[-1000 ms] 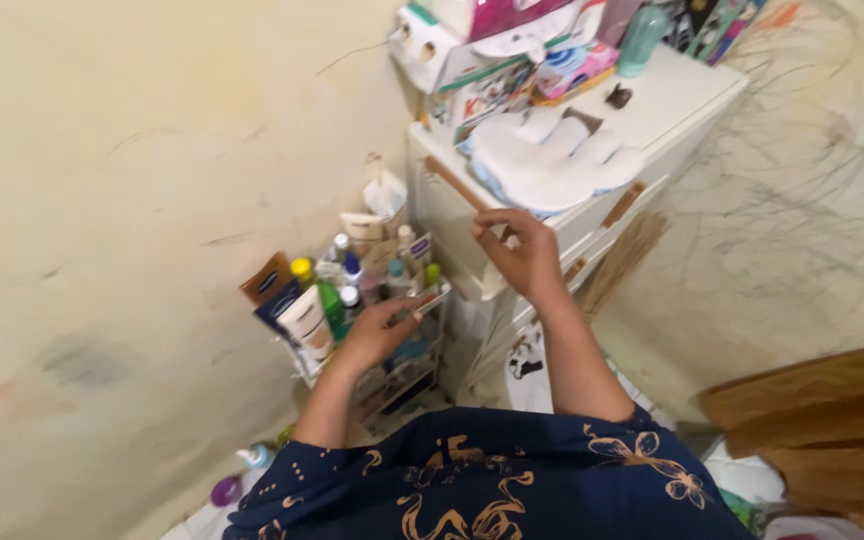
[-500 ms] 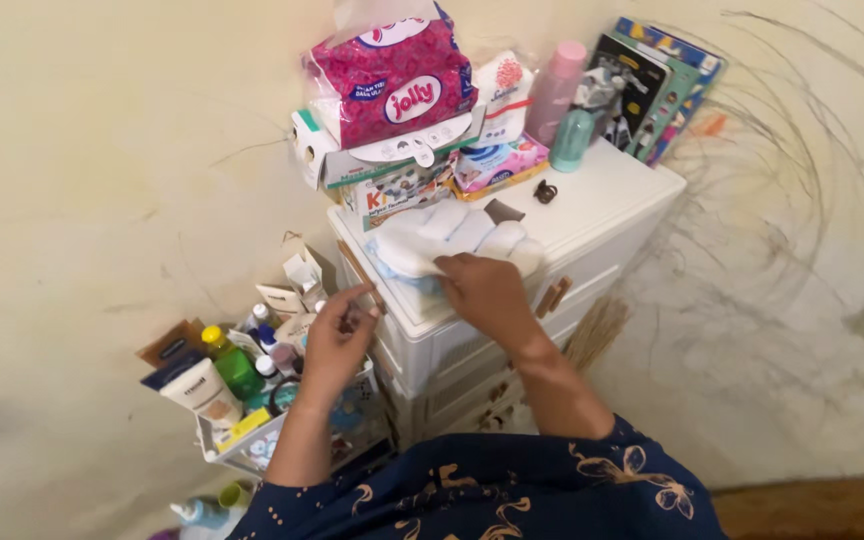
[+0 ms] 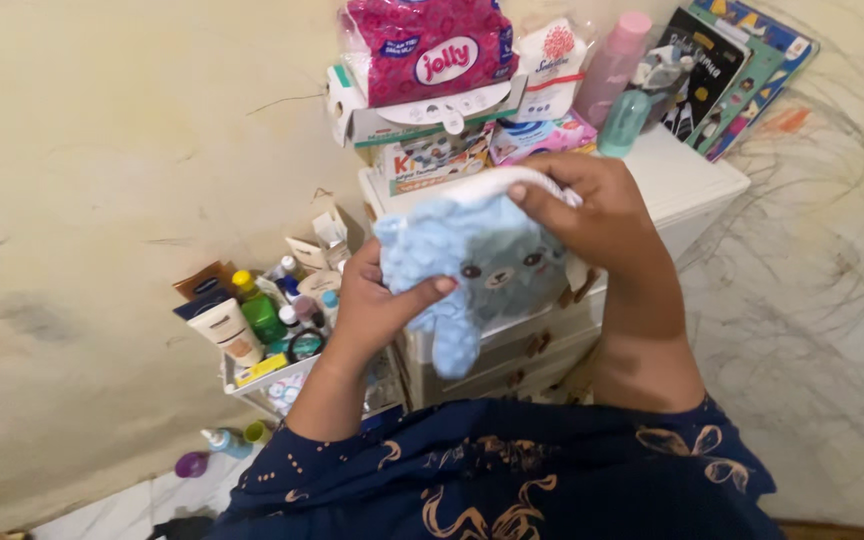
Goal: The person organizes various household items on a white plastic storage unit. They handle socks, a hair tie, a plush toy, and a package of baby wipes, placing them on the top surface and into a drawer.
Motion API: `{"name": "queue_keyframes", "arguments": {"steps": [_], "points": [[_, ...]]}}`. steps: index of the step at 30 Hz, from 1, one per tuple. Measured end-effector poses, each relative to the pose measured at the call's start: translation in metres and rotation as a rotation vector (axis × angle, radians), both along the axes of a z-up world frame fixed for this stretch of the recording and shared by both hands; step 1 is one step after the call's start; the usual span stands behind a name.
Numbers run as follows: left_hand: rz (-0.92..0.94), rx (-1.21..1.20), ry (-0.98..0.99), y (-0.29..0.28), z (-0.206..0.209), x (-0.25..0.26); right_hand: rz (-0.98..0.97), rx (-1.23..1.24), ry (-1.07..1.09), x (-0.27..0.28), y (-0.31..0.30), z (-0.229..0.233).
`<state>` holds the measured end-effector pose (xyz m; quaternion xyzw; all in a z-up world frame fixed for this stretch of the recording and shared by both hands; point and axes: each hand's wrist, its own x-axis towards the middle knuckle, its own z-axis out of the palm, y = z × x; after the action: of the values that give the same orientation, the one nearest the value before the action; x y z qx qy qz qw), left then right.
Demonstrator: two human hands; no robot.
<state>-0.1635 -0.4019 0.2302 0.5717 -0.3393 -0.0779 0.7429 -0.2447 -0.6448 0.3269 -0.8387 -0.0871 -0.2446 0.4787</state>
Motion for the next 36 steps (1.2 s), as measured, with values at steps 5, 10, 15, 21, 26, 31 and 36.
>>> {"name": "queue_keyframes", "arguments": {"steps": [5,10,15,21,26,31,36], "points": [[-0.118,-0.190,0.007,0.033,0.006,-0.014,0.129,0.184,0.120,0.010,0.023,-0.008],[-0.088,-0.199,0.075,0.070,0.001,-0.023,0.274,0.334,0.176,0.015,0.049,-0.027],[-0.142,-0.236,0.218,0.100,-0.001,-0.033,0.328,0.379,0.231,0.025,0.071,-0.046],[-0.195,-0.266,0.334,0.108,-0.015,-0.033,0.396,0.439,0.282,0.042,0.075,-0.061],[-0.367,-0.407,0.616,0.090,-0.020,-0.028,0.337,0.536,0.063,0.073,0.046,-0.078],[-0.565,-0.585,0.600,0.066,-0.024,-0.016,0.606,1.145,0.033,0.073,-0.016,-0.088],[-0.544,-0.699,0.585,0.046,-0.032,-0.014,0.558,1.173,0.004,0.060,-0.063,-0.106]]}}
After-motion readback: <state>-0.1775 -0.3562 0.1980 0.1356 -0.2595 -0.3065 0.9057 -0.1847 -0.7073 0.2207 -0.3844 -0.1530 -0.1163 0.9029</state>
